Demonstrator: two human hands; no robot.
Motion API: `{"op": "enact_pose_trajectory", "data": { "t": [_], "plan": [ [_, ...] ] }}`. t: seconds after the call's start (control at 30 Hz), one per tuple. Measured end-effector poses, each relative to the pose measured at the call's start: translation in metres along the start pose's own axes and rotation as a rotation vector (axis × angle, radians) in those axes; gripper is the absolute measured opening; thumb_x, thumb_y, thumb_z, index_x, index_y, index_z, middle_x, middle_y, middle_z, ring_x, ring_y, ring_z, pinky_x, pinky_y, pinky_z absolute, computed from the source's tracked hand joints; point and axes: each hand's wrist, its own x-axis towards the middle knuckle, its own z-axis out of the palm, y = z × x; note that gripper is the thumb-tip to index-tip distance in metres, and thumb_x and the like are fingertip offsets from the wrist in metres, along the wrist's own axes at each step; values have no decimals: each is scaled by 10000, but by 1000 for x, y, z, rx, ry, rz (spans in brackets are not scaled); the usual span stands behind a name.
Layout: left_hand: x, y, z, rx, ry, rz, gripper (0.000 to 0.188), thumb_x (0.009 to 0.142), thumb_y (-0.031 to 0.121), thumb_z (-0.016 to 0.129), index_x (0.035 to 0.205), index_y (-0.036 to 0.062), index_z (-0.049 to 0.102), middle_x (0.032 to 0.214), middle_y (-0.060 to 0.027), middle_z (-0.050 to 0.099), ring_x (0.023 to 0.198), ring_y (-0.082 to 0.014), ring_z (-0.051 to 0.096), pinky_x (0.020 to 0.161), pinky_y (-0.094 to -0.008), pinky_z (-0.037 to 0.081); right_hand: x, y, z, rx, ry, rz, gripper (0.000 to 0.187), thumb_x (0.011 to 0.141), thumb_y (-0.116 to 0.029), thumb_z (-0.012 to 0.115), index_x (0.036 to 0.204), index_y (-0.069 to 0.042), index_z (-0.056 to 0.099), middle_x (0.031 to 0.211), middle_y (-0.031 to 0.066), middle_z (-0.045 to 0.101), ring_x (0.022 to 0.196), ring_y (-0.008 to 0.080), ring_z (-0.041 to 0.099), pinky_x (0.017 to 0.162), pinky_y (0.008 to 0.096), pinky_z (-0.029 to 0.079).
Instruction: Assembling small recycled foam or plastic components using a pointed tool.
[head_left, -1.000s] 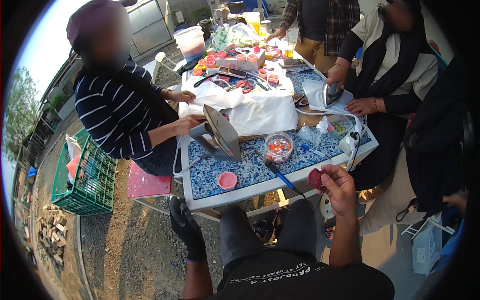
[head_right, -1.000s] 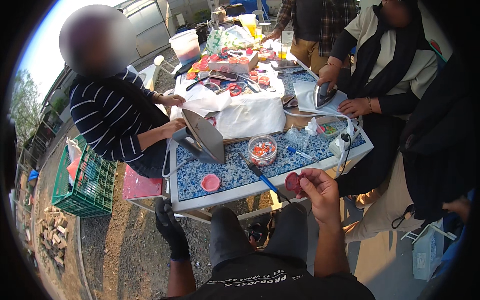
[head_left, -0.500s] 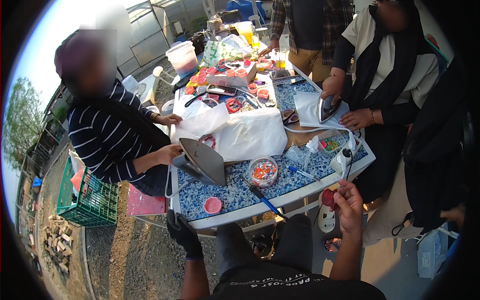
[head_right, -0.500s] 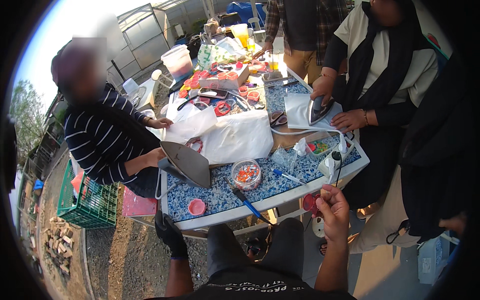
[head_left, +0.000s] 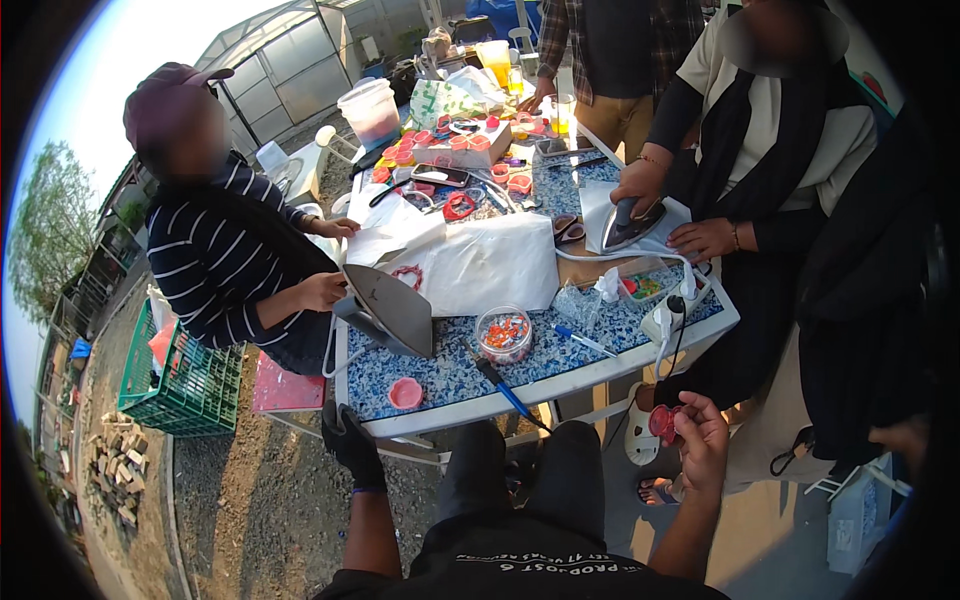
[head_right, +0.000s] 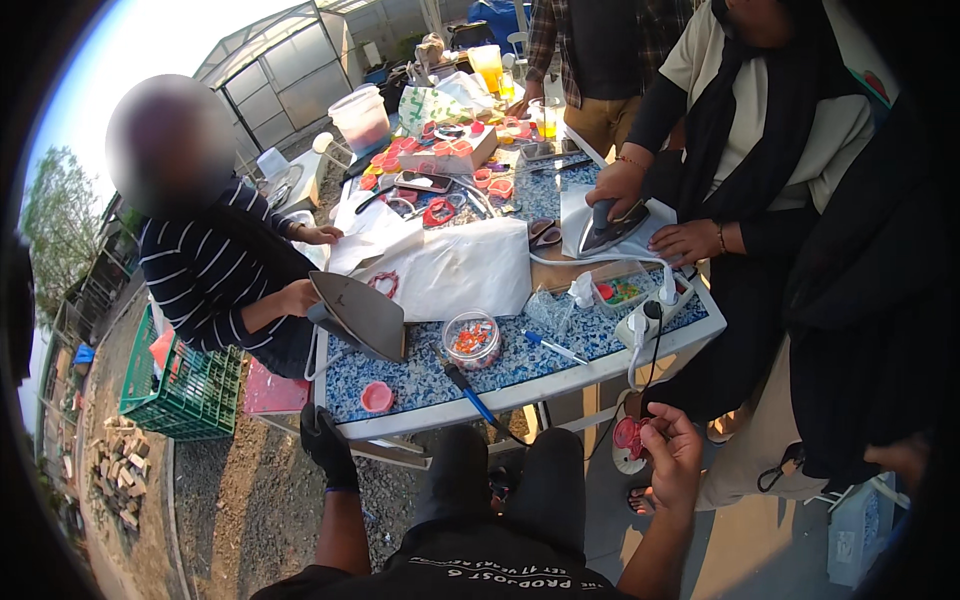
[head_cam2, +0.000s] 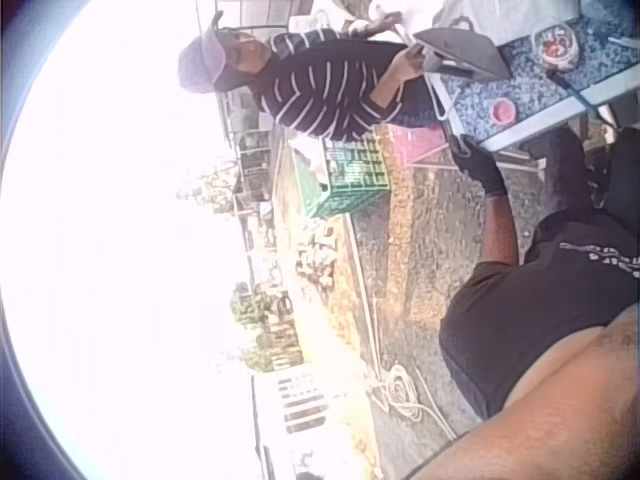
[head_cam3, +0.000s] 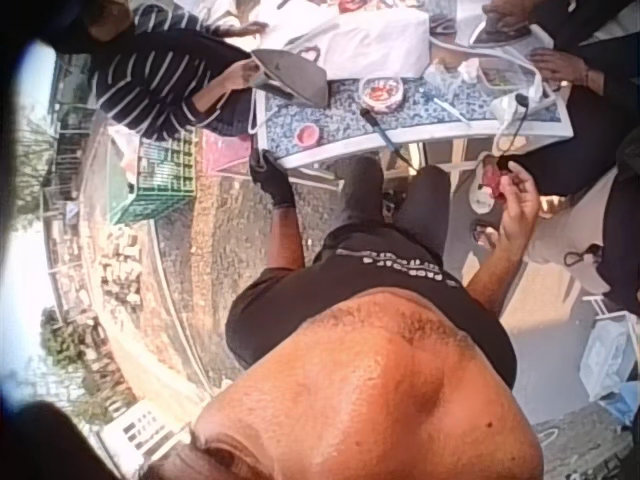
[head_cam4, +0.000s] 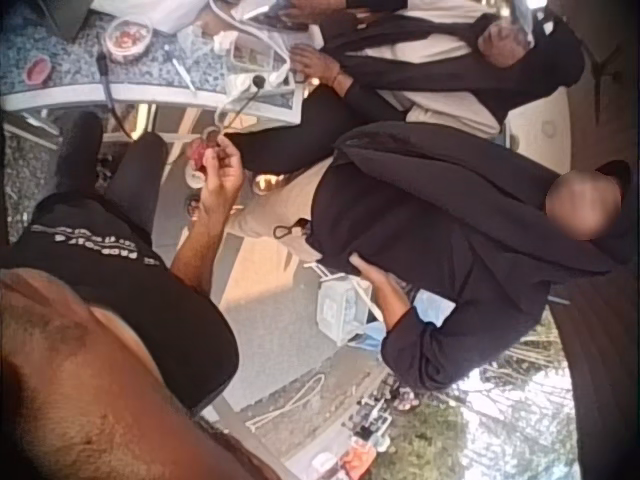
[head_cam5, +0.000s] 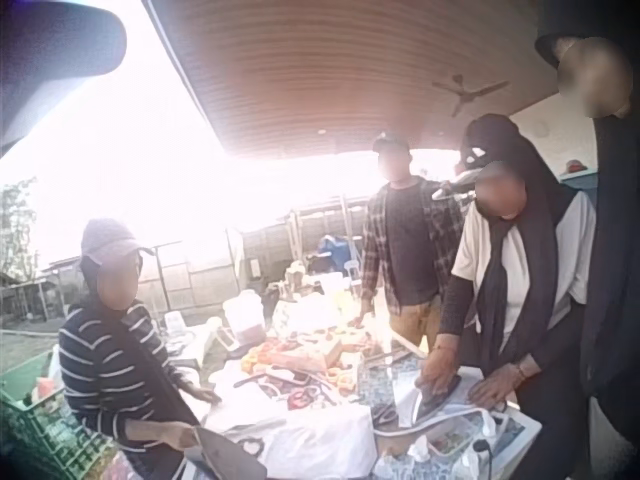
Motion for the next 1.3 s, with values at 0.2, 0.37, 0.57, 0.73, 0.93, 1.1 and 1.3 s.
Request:
{"op": "enact_pose_trajectory", "data": {
  "t": [0.2, 0.37, 0.57, 0.73, 0.93, 1.1, 1.3],
  "plan": [
    [-1, -3, 12, -71, 66, 49, 332, 1010, 146, 611, 1269, -61, 620, 1169, -184, 675, 1045, -284, 657, 911, -388, 527, -23, -12, -13, -24, 57, 44, 321, 916, 35, 618, 1237, 29, 619, 1027, 45, 617, 826, 99, 629, 711, 248, 564],
    [-2, 9, 9, 195, 135, 203, 306, 1006, 149, 615, 1236, -51, 648, 1128, -175, 706, 1021, -282, 674, 900, -385, 536, -29, -8, -18, 41, 75, 53, 422, 828, 101, 568, 1242, 46, 630, 1039, 51, 615, 909, 107, 614, 855, 255, 542],
    [-4, 5, 5, -10, 130, 137, 334, 1002, 144, 622, 1267, -58, 638, 1218, -186, 665, 1087, -296, 655, 927, -376, 533, -26, -18, 15, -34, -33, -29, 423, 801, 116, 548, 1207, 60, 652, 1015, 49, 623, 902, 108, 613, 851, 252, 536],
    [-8, 11, -2, -103, 33, 45, 420, 979, 161, 668, 1338, -45, 598, 1302, -205, 629, 1231, -327, 592, 1042, -418, 465, -29, -20, 65, -165, -203, -116, 256, 812, 103, 586, 1042, 45, 681, 957, 45, 633, 849, 115, 641, 762, 253, 533],
    [-4, 7, -1, -220, -110, 52, 460, 978, 111, 658, 1391, -52, 535, 1373, -196, 577, 1305, -303, 548, 1094, -403, 431, -45, 2, 119, -234, -219, -117, 159, 843, 45, 660, 999, 34, 690, 830, 44, 673, 741, 79, 621, 694, 234, 512],
    [-3, 2, 1, -521, -169, 14, 458, 1005, 130, 628, 1405, -46, 491, 1395, -192, 554, 1337, -307, 520, 1117, -424, 406, -65, 1, 148, -265, -292, -64, 146, 859, 54, 678, 1005, 48, 682, 840, 42, 677, 734, 75, 628, 696, 229, 520],
    [-6, 7, -10, -218, -141, 205, 377, 1018, 123, 608, 1356, -35, 553, 1362, -169, 564, 1284, -285, 553, 1084, -410, 437, -67, -8, 159, -304, -223, -163, 146, 869, 54, 679, 1014, 46, 663, 896, 74, 700, 765, 92, 659, 711, 243, 539]
  ]
}}
